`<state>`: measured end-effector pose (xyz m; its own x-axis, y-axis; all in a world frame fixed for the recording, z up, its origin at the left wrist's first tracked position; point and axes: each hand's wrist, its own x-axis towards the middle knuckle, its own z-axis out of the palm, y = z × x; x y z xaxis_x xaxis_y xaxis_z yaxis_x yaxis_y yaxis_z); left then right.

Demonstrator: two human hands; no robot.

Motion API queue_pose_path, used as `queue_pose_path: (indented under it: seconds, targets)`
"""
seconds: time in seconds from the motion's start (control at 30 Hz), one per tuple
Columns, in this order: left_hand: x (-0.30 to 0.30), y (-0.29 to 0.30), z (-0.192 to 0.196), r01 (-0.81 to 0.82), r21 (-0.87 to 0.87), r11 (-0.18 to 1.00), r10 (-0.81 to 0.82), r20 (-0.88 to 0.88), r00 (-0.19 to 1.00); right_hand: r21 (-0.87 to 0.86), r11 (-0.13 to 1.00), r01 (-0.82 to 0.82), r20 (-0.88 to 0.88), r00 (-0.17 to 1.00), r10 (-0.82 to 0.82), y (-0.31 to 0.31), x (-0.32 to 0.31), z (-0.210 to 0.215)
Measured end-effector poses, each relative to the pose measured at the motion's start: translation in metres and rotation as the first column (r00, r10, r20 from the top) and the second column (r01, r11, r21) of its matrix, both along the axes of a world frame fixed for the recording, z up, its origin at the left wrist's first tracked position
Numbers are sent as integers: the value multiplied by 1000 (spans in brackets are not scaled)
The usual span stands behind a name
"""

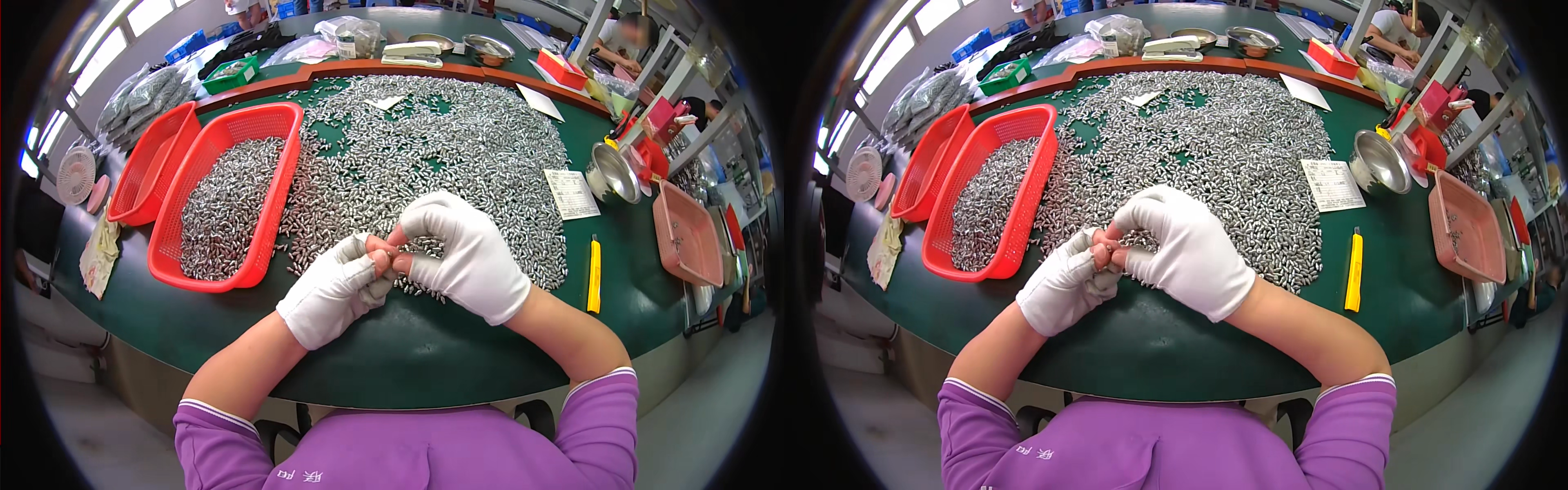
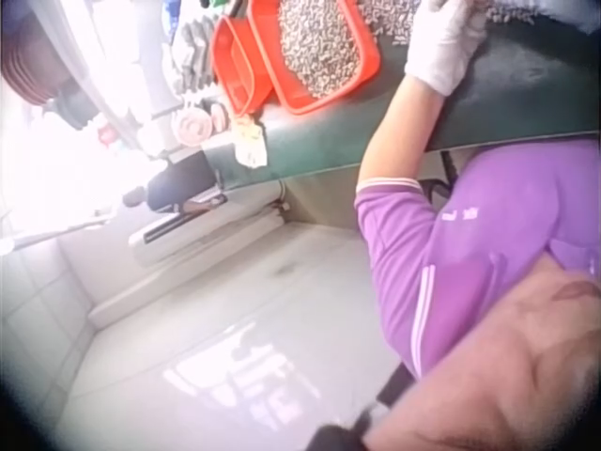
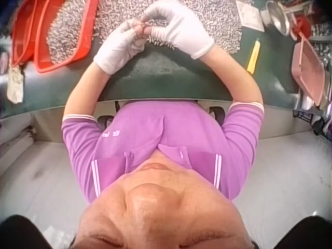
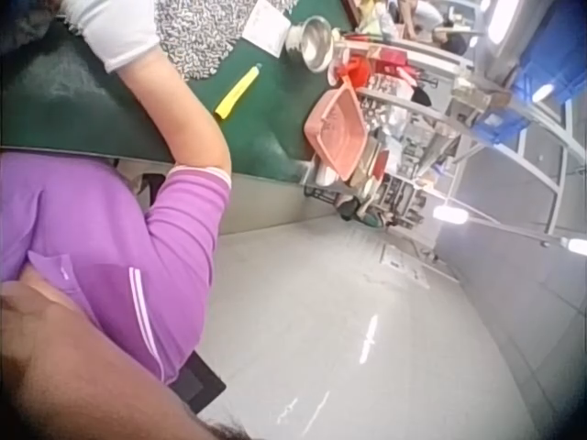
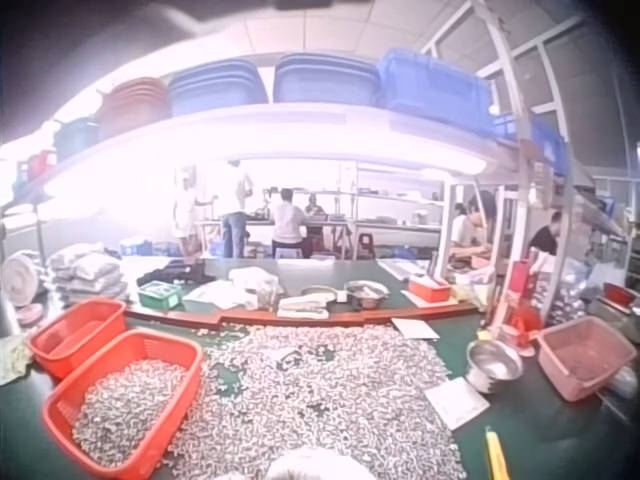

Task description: Sorting and inspecting small metal hardware components at a workbench.

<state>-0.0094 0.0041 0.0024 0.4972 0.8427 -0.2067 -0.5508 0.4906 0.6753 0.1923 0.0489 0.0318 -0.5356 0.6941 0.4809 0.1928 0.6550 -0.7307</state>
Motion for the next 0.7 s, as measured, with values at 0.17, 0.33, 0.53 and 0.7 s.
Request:
queue_pose_path:
  seconds: [0.17, 0.33, 0.53, 0.7]
  targets:
    - [2, 1, 1, -19, -6, 1000, 19, 3, 1000, 334, 942, -26, 104, 995, -9, 6, 1, 6]
    - [0, 4, -2, 1, -32, 999, 1, 67, 998, 520, 854, -29, 92, 996, -23, 12, -1, 9]
    - [-2, 4, -3, 27, -62, 998, -19, 117, 993, 617, 786, 44, 294, 913, -282, 11, 7, 10]
    - [-3, 7, -7, -21, -73, 997, 27, 91, 996, 378, 921, 94, 559, 770, -308, 20, 18, -18]
